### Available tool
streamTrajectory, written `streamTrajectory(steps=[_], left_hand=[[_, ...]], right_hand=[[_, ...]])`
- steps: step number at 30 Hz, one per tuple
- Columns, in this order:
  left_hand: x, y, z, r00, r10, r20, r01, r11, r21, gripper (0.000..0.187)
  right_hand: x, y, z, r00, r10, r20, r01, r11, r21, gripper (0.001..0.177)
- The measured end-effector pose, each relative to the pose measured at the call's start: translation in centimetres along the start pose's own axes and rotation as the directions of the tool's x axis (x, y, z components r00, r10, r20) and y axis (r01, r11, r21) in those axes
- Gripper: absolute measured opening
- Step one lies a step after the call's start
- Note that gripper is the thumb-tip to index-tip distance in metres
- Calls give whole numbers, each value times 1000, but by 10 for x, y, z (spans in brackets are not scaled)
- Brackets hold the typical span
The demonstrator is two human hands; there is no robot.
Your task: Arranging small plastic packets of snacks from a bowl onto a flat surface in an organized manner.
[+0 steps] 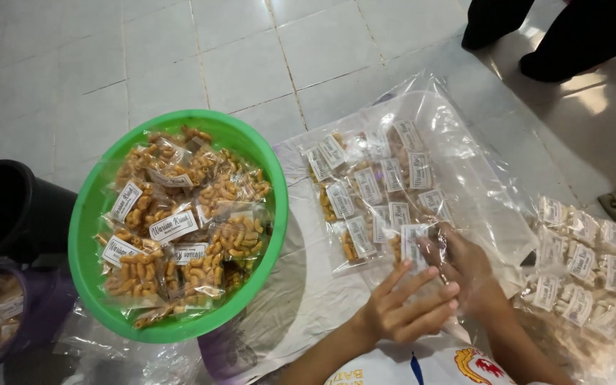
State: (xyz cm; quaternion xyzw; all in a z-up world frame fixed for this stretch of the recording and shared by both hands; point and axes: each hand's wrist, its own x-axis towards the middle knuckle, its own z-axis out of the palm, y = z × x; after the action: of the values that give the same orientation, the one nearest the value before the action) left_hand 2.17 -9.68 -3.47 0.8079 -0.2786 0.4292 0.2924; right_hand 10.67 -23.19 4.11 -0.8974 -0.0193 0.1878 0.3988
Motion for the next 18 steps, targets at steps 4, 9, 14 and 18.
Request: streamTrajectory(steps=[4,9,14,18], left_hand=[[5,6,-10,999,35,-4,-35,999,-16,26],[-1,9,-4,995,84,-48,-87,995,-53,15],[12,11,-24,989,144,11,-140,974,-177,23],[7,7,-26,984,177,14,-171,965,-199,24]], right_hand=[[-10,-60,-6,973,-225,40,207,941,267,64],[14,-46,24,928,-370,-40,342,805,484,43],[20,-55,28,980,-200,18,172,880,443,29],[44,-38,38,965,-256,51,215,889,405,52]])
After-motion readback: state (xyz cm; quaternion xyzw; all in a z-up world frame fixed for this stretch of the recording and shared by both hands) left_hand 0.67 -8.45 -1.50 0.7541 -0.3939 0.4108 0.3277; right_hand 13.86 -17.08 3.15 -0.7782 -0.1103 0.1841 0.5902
